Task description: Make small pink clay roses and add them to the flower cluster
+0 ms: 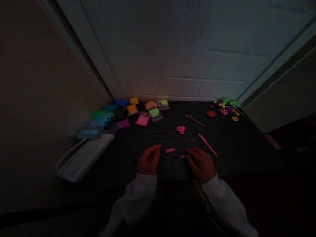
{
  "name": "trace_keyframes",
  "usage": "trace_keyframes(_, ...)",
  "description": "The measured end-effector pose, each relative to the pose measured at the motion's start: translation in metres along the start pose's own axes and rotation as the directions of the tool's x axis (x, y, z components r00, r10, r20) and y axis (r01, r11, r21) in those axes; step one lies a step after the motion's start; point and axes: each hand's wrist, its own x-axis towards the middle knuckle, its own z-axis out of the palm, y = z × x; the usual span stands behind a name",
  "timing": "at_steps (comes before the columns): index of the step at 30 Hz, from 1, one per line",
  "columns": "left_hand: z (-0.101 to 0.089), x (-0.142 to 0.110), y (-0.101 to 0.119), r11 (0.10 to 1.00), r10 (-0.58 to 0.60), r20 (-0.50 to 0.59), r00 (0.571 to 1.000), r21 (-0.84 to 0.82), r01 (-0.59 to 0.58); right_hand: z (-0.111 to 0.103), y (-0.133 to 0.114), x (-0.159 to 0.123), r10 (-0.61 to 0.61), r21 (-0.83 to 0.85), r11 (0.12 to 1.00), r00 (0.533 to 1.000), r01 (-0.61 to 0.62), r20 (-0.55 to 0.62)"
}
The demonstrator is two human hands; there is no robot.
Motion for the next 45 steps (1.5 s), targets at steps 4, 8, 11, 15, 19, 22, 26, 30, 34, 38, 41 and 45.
trace_keyframes(4,0.004,-0.004,0.007,0.912,0.247,0.225,0.943,0.275,-0.304,0.001,-0.001,-0.001,0.000,0.024,1.000,1.000,0.000,-0.028)
trace_keyframes(8,0.011,-0.010,0.013,0.758,0.350,0.533,0.770,0.323,-0.567,0.002,-0.001,0.000,-0.017,0.021,1.000,0.999,0.017,-0.027)
trace_keyframes(11,0.016,-0.015,0.016,0.663,0.340,0.632,0.696,0.364,-0.654,0.002,-0.001,0.000,-0.004,0.003,1.000,1.000,0.004,-0.012)
trace_keyframes(15,0.020,-0.019,0.020,0.583,0.270,0.649,0.711,0.478,-0.657,0.001,-0.002,0.000,0.006,0.031,1.000,1.000,-0.006,0.003)
trace_keyframes(19,0.022,-0.021,0.023,0.542,0.234,0.650,0.723,0.530,-0.652,0.001,-0.002,-0.002,0.018,0.041,0.999,1.000,-0.019,0.016)
trace_keyframes(22,0.022,-0.022,0.022,0.522,0.206,0.672,0.712,0.540,-0.660,0.003,-0.001,-0.002,0.020,0.041,0.999,1.000,-0.019,-0.008)
trace_keyframes(26,0.023,-0.023,0.020,0.495,0.194,0.673,0.714,0.561,-0.664,0.004,-0.001,-0.002,0.026,0.033,0.999,0.999,-0.025,-0.033)
trace_keyframes(30,0.024,-0.022,0.020,0.495,0.162,0.679,0.716,0.572,-0.654,0.003,-0.001,-0.002,0.040,0.070,0.997,0.999,-0.037,-0.035)
trace_keyframes(34,0.024,-0.022,0.018,0.506,0.173,0.681,0.712,0.559,-0.657,0.002,-0.001,-0.004,0.060,0.098,0.993,0.998,-0.058,-0.017)
trace_keyframes(38,0.023,-0.022,0.015,0.507,0.201,0.690,0.695,0.534,-0.677,0.002,0.000,-0.004,0.068,0.125,0.990,0.998,-0.066,-0.012)
trace_keyframes(41,0.022,-0.022,0.014,0.511,0.217,0.685,0.696,0.528,-0.679,0.003,0.001,-0.005,0.068,0.140,0.988,0.997,-0.065,-0.020)
trace_keyframes(45,0.022,-0.021,0.016,0.495,0.207,0.704,0.680,0.524,-0.693,0.004,0.002,-0.005,0.074,0.150,0.986,0.997,-0.068,-0.033)
